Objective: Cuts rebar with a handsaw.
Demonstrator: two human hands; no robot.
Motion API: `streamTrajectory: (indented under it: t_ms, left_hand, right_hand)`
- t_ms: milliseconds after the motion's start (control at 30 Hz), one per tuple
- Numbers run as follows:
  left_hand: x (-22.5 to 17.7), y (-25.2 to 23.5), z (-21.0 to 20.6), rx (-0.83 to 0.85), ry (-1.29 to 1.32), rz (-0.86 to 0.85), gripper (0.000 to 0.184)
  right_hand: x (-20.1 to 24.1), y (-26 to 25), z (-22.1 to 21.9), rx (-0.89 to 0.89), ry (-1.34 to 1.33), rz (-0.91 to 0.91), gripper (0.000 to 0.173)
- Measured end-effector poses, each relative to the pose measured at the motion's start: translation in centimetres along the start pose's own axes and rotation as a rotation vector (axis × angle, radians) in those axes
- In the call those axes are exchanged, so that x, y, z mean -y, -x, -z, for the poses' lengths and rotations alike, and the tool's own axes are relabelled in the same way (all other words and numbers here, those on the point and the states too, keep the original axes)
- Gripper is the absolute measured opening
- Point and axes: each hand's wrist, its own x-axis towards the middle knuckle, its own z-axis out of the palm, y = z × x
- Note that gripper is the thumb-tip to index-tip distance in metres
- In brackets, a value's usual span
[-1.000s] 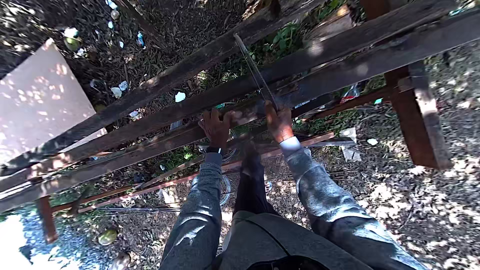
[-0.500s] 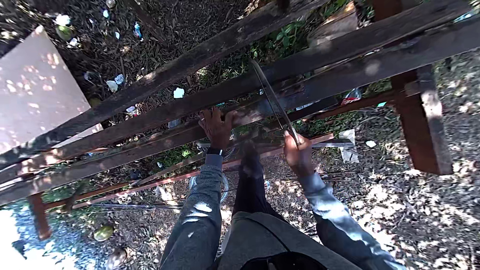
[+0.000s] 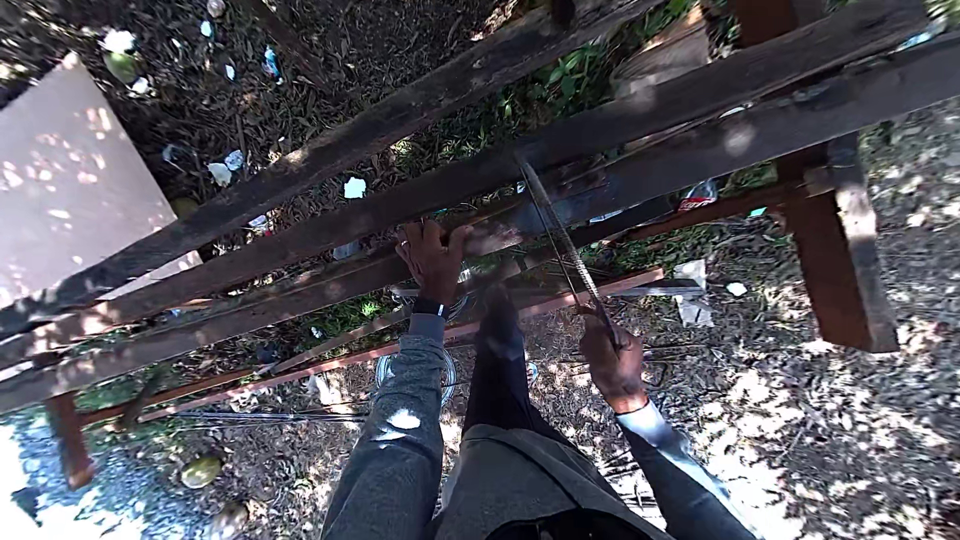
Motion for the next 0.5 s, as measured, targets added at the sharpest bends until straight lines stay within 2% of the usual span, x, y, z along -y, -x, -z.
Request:
streamTrajectory:
  t_ms: [67,133,233,333,367,433,500]
  left_hand:
    - [0.0,-0.4,-0.4,-0.029,0.003,0.011,0.051]
    - [0.1,-0.8,-1.2,-0.082,0.012,0.033,0.054]
    - [0.0,-0.7,-0.4,-0.032,-0.009,0.041,0.053]
    - [-0.2,-0.2,0.1,0.028,-0.009,0.012,0.050]
    - [-0.2,-0.4,0.1,0.019,-0.007,0.011,0.050]
    - [-0.1,-0.4,0.0,0.018,-0.008,0.010,0.051]
    - [-0.1,-0.5,0.0,0.025,-0.001,0.016,0.051]
  right_hand:
    - [2.7,-3.2,-1.7,-0.011,0.076,0.007,0.041]
    - [4.3,-9.1,-4.8,-0.015,0.167,0.006,0.046]
    - [5.9,-14.8,-8.1,0.001,0.201,-0.058,0.051]
    - [4.7,-12.1,-6.3,0.030,0.178,-0.029,0.053]
    - [3.4,-10.5,-5.5,0.006,0.153,0.003,0.049]
    - [0.4,-5.6,-3.2,-0.014,0.074,0.031,0.043]
    - [-0.6,-1.3,-1.0,-0.011,-0.003,-0.025,0.041]
